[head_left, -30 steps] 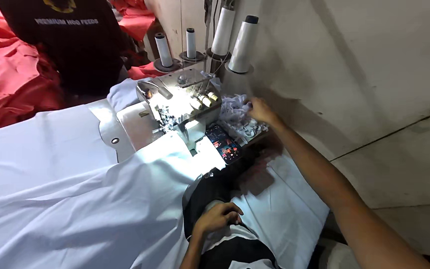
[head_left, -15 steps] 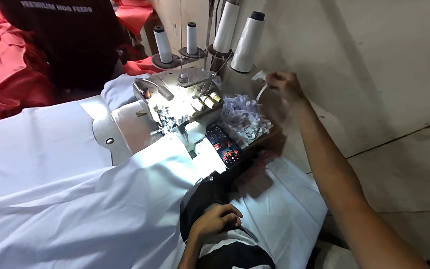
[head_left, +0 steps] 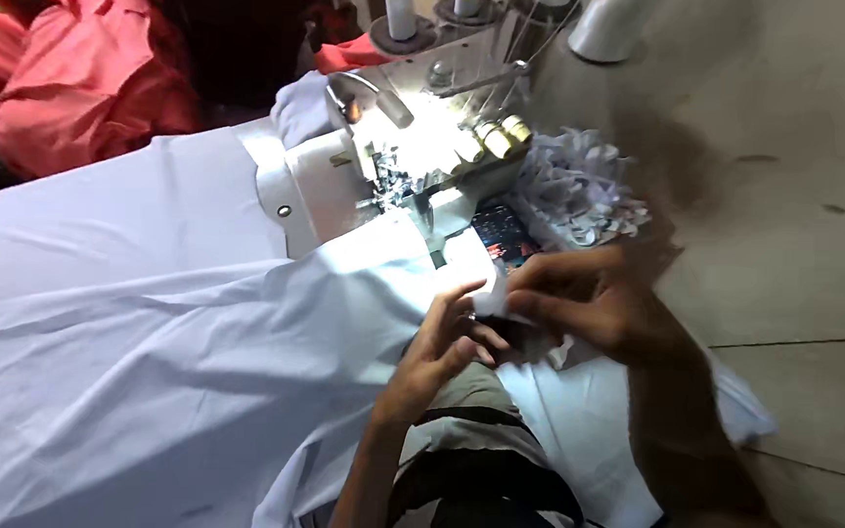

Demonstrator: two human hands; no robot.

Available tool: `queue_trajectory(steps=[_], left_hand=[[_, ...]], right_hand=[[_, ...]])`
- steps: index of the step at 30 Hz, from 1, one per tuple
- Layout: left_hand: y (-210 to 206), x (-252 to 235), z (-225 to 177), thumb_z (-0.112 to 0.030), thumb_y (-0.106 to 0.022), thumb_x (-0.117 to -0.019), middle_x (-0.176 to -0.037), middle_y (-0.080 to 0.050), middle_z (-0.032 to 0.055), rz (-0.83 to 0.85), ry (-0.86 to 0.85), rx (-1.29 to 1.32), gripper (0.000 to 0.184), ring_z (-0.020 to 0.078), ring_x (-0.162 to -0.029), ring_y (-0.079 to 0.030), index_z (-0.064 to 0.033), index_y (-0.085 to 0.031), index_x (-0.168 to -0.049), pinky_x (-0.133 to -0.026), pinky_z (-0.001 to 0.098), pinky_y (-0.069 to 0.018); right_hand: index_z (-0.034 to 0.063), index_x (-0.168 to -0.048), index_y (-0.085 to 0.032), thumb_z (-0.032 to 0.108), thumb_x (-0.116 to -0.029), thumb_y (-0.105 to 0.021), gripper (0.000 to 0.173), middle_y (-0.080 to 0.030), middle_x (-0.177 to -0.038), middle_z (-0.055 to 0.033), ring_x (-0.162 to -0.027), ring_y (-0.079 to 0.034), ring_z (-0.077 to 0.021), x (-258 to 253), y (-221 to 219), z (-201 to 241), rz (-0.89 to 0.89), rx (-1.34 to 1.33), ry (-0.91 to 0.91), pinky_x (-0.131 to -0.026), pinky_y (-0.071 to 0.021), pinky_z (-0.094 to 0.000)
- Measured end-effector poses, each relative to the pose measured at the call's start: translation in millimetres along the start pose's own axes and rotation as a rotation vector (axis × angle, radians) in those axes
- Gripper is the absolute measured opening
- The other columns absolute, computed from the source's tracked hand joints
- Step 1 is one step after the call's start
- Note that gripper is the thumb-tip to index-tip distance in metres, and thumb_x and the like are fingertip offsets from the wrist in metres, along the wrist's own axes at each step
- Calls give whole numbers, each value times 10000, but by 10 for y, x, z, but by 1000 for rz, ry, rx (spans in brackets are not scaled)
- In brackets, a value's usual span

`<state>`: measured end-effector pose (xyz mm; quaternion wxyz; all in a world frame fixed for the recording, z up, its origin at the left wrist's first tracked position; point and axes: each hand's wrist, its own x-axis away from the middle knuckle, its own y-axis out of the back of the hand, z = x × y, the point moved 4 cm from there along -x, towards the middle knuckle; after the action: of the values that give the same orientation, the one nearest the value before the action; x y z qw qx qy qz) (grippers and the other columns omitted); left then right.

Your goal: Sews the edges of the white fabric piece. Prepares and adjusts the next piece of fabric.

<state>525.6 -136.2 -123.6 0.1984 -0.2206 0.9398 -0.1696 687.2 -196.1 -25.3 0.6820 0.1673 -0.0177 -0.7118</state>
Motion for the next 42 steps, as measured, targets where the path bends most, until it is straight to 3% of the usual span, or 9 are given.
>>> queue_trajectory(steps=[3, 8, 14, 21, 28, 33, 36, 39, 42], left_hand=[[193, 53, -246, -504, -614, -987, -1250, -650, 89, -96, -29, -44, 691, 145, -963, -690, -30, -431, -1455, -814, 315, -607], [415, 31, -458, -165, -625, -1016, -1006, -694, 41, -274, 35, -236, 286, 119, -852, -691, -32, -558, -1260, -801, 307, -603], [526, -111, -699, -88, -593, -1017, -872, -711, 30, -330, 58, -518, 60, 131, -805, -712, -46, -608, -1057, -776, 295, -612], [605, -432, -1015, -86, -712, -936, -1021, -682, 20, -368, 99, -953, 281, 127, -813, -718, -105, -581, -1184, -706, 298, -646], [655, -616, -962, 47, -687, -903, -1093, -664, 55, -400, 32, -829, 336, 158, -866, -709, -81, -580, -1195, -757, 325, -641], [628, -513, -1054, -54, -656, -954, -1135, -666, 42, -427, 22, -914, 272, 159, -923, -708, -91, -591, -1215, -787, 342, -640], [534, -135, -1051, -261, -554, -1047, -1003, -697, 2, -492, 107, -1017, 219, 115, -823, -715, -88, -615, -1168, -691, 291, -634], [408, 198, -712, -511, -301, -1099, -991, -742, 12, -257, 255, -660, 602, 90, -810, -705, -55, -692, -1157, -685, 258, -596], [312, 291, -331, -608, -379, -1032, -1066, -742, -17, -86, 221, -38, 559, 74, -918, -714, -170, -685, -1196, -790, 245, -597]], right_hand=[[63, -995, -733, 166, -1009, -647, 134, -679, -769, 75, -604, -588, 31, -94, -349, -256, -1, -131, -40, -543, -512, -135], [47, -989, -732, 134, -1013, -632, 135, -675, -743, 58, -597, -589, 9, -221, -529, -475, -68, -286, -69, -562, -515, -146], [25, -967, -722, 113, -1004, -630, 132, -692, -761, 25, -657, -636, -33, -275, -564, -627, -152, -281, -35, -625, -554, -187], [6, -1008, -728, 98, -988, -662, 115, -736, -801, -8, -683, -679, -57, -266, -655, -797, -303, -193, -51, -637, -580, -197], [-14, -1023, -717, 78, -994, -648, 119, -750, -811, -39, -685, -710, -94, -298, -686, -851, -376, -283, -69, -630, -604, -220], [-13, -1083, -706, 74, -999, -623, 147, -745, -806, -22, -665, -693, -79, -290, -635, -822, -391, -265, -96, -614, -589, -210], [-25, -1102, -706, 81, -1013, -576, 190, -729, -797, -16, -655, -666, -73, -248, -579, -620, -338, -358, -77, -607, -569, -210], [-22, -1115, -710, 92, -1024, -560, 209, -713, -801, -2, -644, -630, -45, -207, -598, -409, -252, -410, -39, -587, -537, -191], [-26, -1166, -699, 85, -1036, -557, 223, -717, -833, -17, -642, -644, -48, -181, -677, -271, -141, -442, -45, -564, -554, -193]])
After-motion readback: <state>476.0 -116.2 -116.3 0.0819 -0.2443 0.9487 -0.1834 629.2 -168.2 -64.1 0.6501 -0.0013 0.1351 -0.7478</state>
